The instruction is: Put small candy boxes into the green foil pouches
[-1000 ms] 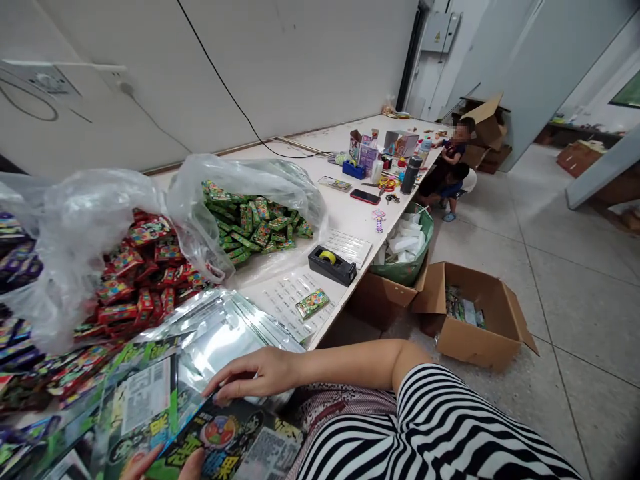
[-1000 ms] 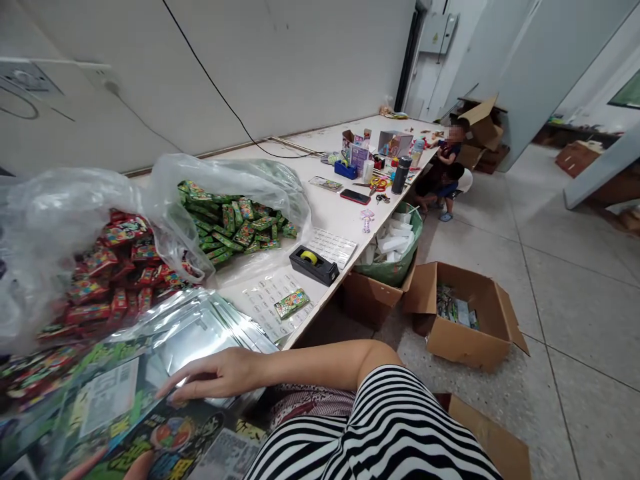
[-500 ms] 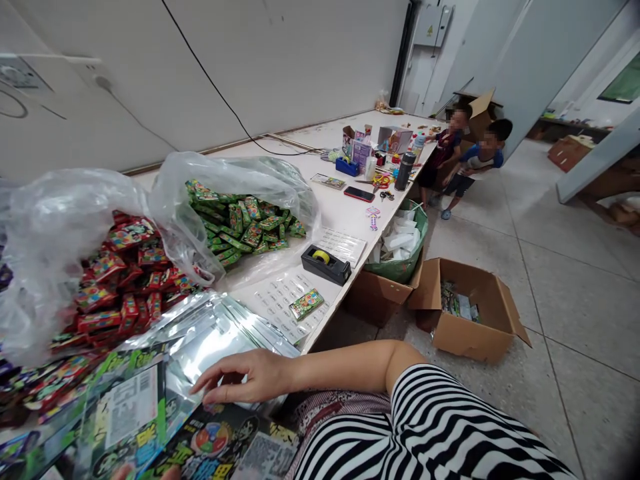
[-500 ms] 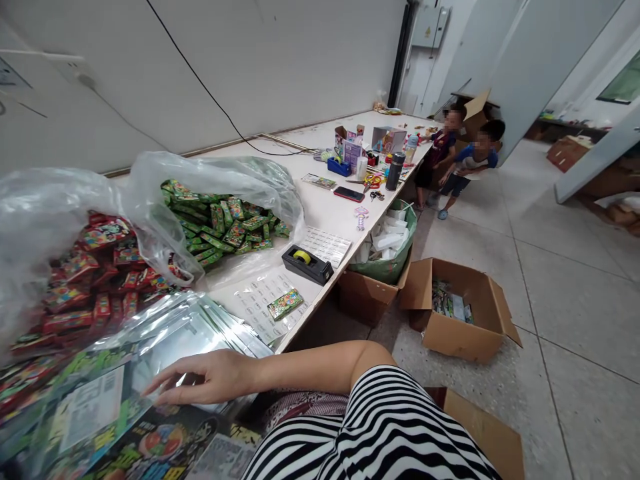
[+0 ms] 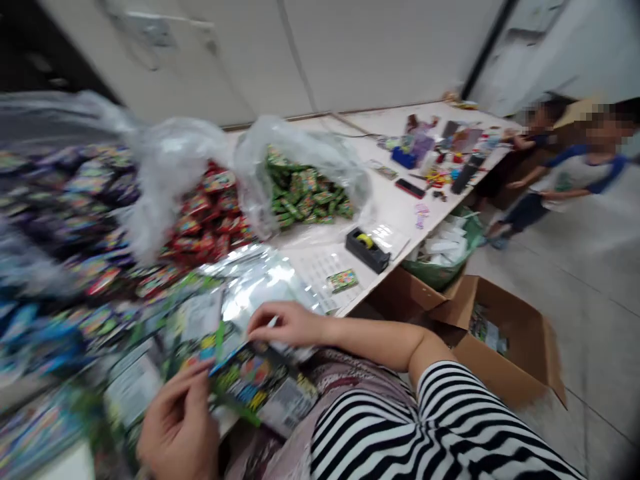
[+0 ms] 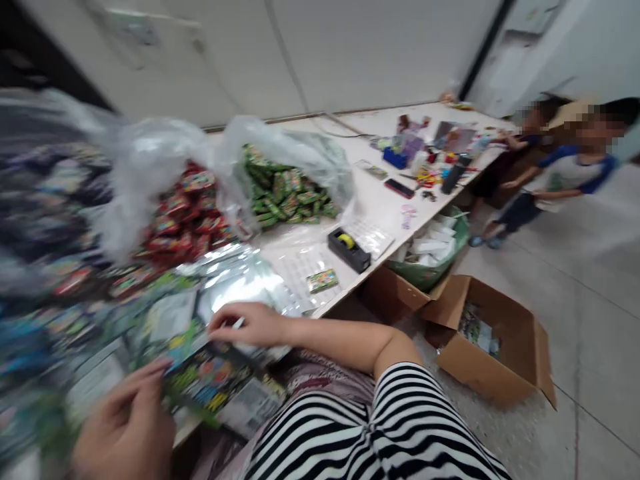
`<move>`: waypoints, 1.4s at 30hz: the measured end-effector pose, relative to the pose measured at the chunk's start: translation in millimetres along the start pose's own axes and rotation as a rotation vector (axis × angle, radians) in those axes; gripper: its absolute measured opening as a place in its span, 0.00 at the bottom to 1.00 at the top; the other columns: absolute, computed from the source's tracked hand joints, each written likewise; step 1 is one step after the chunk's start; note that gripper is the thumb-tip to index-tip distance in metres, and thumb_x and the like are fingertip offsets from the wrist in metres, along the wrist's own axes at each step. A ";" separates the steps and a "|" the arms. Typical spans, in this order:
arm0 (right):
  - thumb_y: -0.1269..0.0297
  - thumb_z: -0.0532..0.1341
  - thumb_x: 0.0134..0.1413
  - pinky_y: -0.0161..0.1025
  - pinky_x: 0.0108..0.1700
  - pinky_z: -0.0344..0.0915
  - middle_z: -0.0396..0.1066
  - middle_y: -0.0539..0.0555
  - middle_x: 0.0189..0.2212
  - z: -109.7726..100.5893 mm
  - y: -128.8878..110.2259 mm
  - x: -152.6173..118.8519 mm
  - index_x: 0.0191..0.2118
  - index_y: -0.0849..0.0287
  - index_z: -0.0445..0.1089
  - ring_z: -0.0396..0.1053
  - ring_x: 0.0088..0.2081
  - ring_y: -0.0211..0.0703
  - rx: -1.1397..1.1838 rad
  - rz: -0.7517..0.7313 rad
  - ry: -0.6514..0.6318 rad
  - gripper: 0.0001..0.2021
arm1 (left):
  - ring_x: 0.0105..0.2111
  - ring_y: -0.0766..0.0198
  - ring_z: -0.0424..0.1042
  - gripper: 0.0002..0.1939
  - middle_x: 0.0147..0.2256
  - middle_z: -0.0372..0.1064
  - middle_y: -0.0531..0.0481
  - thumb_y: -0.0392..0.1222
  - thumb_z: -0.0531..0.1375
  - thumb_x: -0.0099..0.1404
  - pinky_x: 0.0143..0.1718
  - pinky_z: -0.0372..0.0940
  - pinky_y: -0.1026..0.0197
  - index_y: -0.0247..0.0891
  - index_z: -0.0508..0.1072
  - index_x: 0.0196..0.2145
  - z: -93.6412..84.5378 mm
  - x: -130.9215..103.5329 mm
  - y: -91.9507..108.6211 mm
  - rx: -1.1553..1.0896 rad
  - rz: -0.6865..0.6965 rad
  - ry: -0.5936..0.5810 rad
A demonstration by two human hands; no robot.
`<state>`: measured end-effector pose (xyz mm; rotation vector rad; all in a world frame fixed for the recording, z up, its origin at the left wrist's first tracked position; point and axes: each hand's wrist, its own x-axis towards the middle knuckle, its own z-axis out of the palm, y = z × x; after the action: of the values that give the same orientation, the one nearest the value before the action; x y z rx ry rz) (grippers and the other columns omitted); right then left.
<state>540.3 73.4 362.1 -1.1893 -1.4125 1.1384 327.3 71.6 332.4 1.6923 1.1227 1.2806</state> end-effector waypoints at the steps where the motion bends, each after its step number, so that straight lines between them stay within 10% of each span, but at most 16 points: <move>1: 0.70 0.66 0.56 0.34 0.45 0.67 0.71 0.48 0.33 -0.7 -3.5 -2.4 0.42 0.61 0.69 0.69 0.37 0.34 0.043 0.044 -0.008 0.09 | 0.43 0.59 0.76 0.06 0.38 0.76 0.53 0.44 0.64 0.64 0.52 0.69 0.52 0.41 0.72 0.34 3.0 2.0 7.3 -0.023 -0.030 0.120; 18: 0.51 0.67 0.53 0.35 0.28 0.66 0.71 0.50 0.27 -6.6 -20.3 6.9 0.28 0.58 0.68 0.68 0.27 0.36 -0.017 0.032 -0.234 0.15 | 0.28 0.69 0.68 0.13 0.27 0.69 0.53 0.47 0.67 0.62 0.30 0.65 0.64 0.37 0.71 0.28 -5.8 25.7 31.7 -0.219 -0.080 -0.156; 26: 0.61 0.65 0.59 0.40 0.38 0.72 0.75 0.55 0.38 -14.3 -14.2 -18.3 0.37 0.54 0.72 0.74 0.39 0.42 -0.273 -0.344 -0.225 0.04 | 0.40 0.63 0.75 0.09 0.39 0.74 0.45 0.46 0.64 0.67 0.40 0.72 0.59 0.38 0.73 0.34 -21.9 16.2 30.3 -0.194 0.042 -0.411; 42: 0.67 0.59 0.63 0.43 0.46 0.71 0.73 0.55 0.39 16.3 9.0 -36.1 0.39 0.55 0.70 0.72 0.42 0.41 -0.156 -0.384 0.093 0.03 | 0.36 0.65 0.71 0.03 0.33 0.71 0.49 0.39 0.60 0.69 0.38 0.67 0.61 0.38 0.73 0.38 -8.3 14.3 20.6 -0.072 0.187 -0.276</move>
<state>528.7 37.2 347.9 -1.0046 -1.5956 0.7090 325.5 77.9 358.0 1.8860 0.7630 1.1397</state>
